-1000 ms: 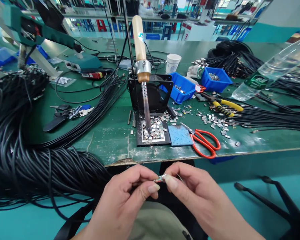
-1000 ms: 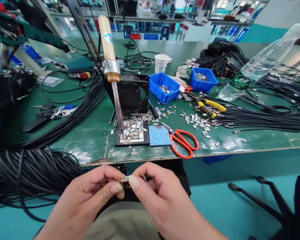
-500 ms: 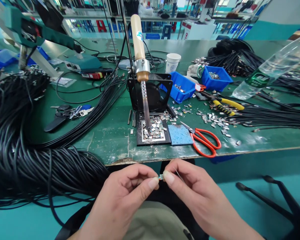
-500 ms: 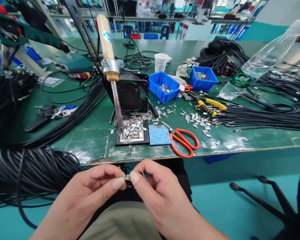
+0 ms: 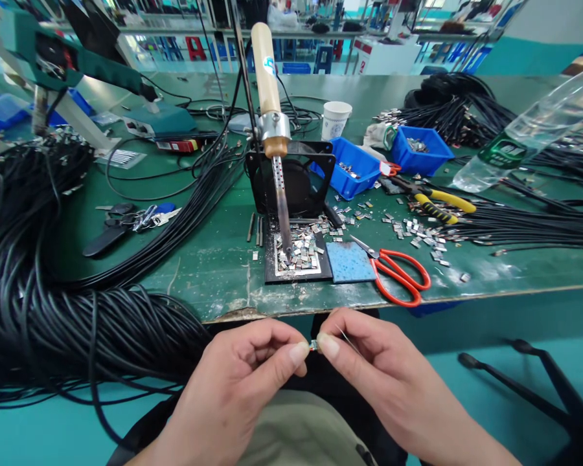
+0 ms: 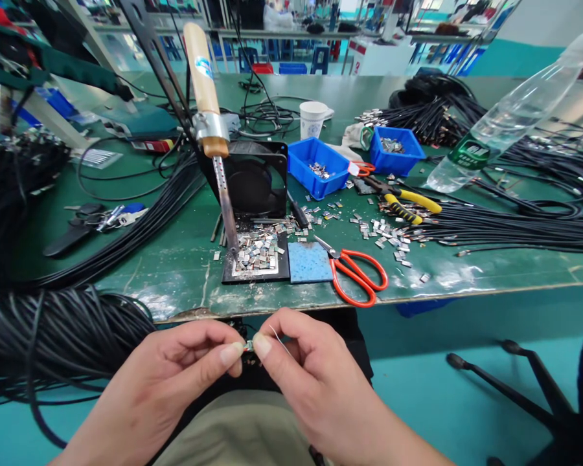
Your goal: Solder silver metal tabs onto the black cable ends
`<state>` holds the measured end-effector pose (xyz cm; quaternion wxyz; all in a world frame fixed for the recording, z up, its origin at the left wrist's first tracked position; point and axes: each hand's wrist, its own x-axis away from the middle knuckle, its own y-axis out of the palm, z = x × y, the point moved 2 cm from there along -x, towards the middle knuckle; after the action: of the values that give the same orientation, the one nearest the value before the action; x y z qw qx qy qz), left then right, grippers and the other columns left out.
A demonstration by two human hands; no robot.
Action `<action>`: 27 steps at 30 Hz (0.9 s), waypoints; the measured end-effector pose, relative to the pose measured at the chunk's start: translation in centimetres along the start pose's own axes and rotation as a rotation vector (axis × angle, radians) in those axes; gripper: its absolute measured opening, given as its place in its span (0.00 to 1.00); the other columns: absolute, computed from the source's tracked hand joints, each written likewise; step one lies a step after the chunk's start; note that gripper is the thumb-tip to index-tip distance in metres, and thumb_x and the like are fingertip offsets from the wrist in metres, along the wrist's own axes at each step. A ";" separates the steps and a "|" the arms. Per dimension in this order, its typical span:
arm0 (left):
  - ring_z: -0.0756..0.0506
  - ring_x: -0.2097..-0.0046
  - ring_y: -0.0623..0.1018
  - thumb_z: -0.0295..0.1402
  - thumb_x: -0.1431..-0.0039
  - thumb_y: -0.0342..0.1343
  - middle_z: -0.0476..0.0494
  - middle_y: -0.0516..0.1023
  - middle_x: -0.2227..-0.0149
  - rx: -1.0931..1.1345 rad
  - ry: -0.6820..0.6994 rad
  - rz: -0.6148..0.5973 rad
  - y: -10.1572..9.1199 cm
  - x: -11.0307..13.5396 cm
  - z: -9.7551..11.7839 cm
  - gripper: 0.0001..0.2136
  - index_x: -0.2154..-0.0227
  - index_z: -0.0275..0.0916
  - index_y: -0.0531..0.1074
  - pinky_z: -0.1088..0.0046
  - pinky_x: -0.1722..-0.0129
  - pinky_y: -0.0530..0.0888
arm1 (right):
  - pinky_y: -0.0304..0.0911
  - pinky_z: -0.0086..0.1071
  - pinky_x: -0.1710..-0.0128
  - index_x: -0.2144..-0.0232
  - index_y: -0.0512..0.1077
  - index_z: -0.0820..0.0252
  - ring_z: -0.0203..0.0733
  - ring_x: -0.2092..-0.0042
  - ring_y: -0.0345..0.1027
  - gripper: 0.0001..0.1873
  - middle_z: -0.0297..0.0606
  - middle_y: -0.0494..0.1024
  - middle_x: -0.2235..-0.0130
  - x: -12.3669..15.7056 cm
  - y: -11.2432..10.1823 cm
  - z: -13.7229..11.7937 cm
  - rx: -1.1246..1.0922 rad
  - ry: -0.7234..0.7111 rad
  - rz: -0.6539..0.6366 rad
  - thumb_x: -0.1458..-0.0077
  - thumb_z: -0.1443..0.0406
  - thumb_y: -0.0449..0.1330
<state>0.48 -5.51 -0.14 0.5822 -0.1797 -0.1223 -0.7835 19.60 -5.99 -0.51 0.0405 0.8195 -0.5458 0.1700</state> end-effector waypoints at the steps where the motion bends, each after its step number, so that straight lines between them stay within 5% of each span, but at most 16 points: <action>1: 0.46 0.66 0.78 0.38 0.37 0.65 0.47 0.83 0.70 -0.005 0.001 0.000 0.0 -0.1 0.0 0.08 0.69 0.41 0.83 0.75 0.64 0.73 | 0.53 0.32 0.68 0.66 0.70 0.55 0.37 0.69 0.52 0.17 0.29 0.64 0.70 0.0 0.0 0.1 -0.001 0.000 -0.002 0.28 0.53 0.54; 27: 0.49 0.68 0.73 0.38 0.36 0.63 0.51 0.77 0.74 0.033 -0.017 -0.069 0.4 -0.7 0.1 0.09 0.70 0.39 0.80 0.76 0.65 0.70 | 0.49 0.30 0.71 0.68 0.70 0.57 0.35 0.69 0.49 0.17 0.27 0.60 0.71 -0.6 -1.0 0.3 -0.032 -0.043 -0.071 0.29 0.55 0.57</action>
<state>1.07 -5.00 -0.40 0.5566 -0.1722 -0.1464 -0.7995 20.41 -5.16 -0.84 0.0478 0.8411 -0.5197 0.1420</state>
